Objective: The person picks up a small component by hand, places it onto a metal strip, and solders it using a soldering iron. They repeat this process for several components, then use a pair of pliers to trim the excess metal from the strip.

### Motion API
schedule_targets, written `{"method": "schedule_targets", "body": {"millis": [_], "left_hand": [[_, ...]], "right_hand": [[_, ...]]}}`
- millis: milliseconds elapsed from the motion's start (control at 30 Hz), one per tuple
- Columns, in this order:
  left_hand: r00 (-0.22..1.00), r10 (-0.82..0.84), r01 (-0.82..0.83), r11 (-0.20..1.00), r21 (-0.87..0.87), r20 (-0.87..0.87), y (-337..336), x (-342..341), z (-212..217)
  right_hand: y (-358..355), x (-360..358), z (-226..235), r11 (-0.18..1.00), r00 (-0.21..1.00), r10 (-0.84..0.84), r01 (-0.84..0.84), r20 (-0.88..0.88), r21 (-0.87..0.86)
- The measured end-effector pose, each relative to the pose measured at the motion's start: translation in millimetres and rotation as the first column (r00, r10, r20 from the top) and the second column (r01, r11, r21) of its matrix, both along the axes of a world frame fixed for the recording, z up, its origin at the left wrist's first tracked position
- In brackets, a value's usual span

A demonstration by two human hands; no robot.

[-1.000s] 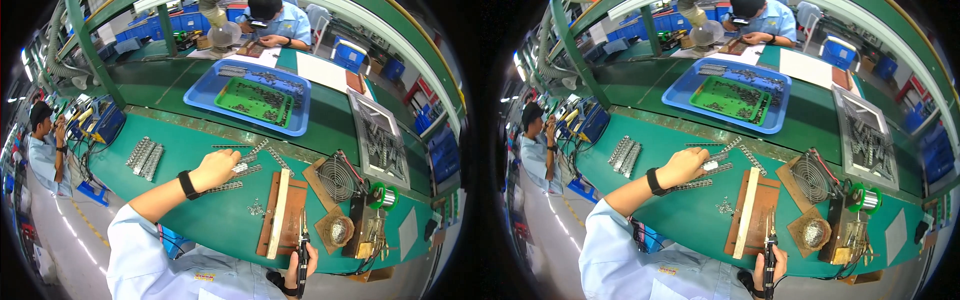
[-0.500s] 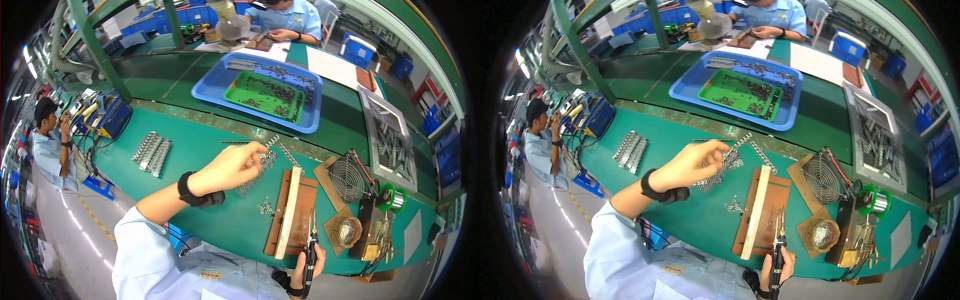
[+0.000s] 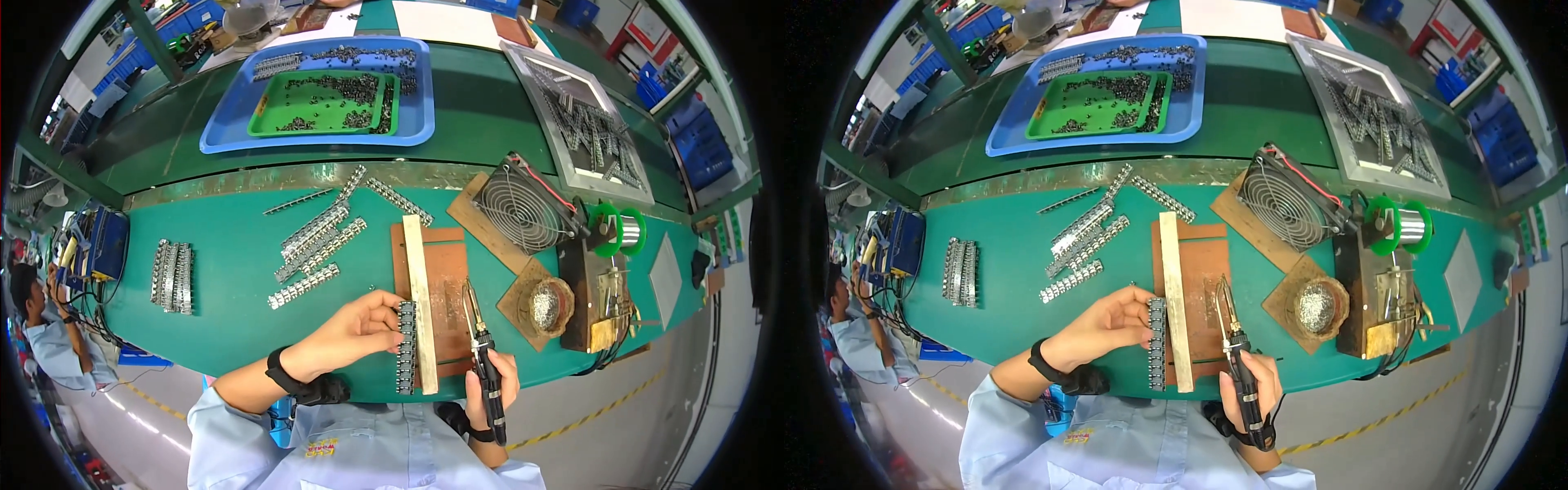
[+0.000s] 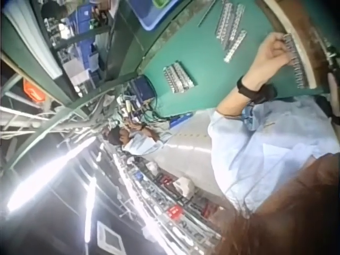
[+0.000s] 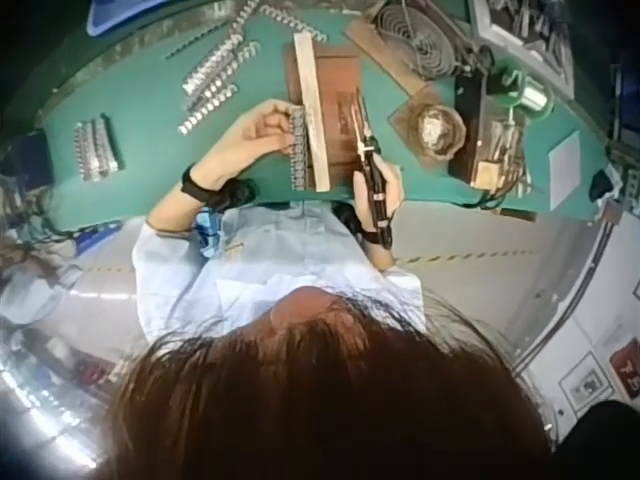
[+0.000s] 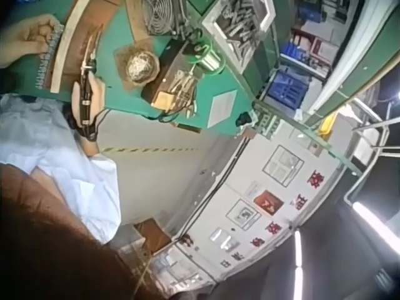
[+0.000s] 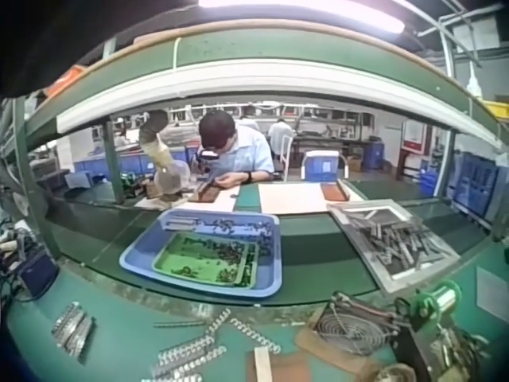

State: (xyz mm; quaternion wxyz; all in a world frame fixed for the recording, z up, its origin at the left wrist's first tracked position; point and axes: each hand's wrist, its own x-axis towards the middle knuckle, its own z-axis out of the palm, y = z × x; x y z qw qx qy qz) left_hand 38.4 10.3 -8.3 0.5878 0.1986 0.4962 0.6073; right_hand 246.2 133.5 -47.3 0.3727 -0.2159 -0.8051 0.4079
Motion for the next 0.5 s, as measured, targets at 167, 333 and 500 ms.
{"method": "schedule_targets", "body": {"millis": [167, 333, 500], "left_hand": [[0.996, 0.079, -0.077, 0.996, -0.038, 0.033, 0.2, 6.4, -3.1], [0.991, 0.124, -0.12, 0.989, -0.089, 0.045, -0.2, 5.8, -8.1], [0.993, 0.107, -0.104, 0.992, -0.079, 0.04, 3.0, 5.7, -10.2]], "right_hand": [[-0.5, -0.5, 1.0, 1.0, 1.0, 0.009, -0.009, 0.015, 0.002], [-0.8, -2.4, 1.2, 1.0, 1.0, 0.017, -0.017, 0.004, 0.01], [-0.7, -1.1, -2.0, 1.0, 1.0, -0.002, 0.002, -0.002, 0.01]]}}
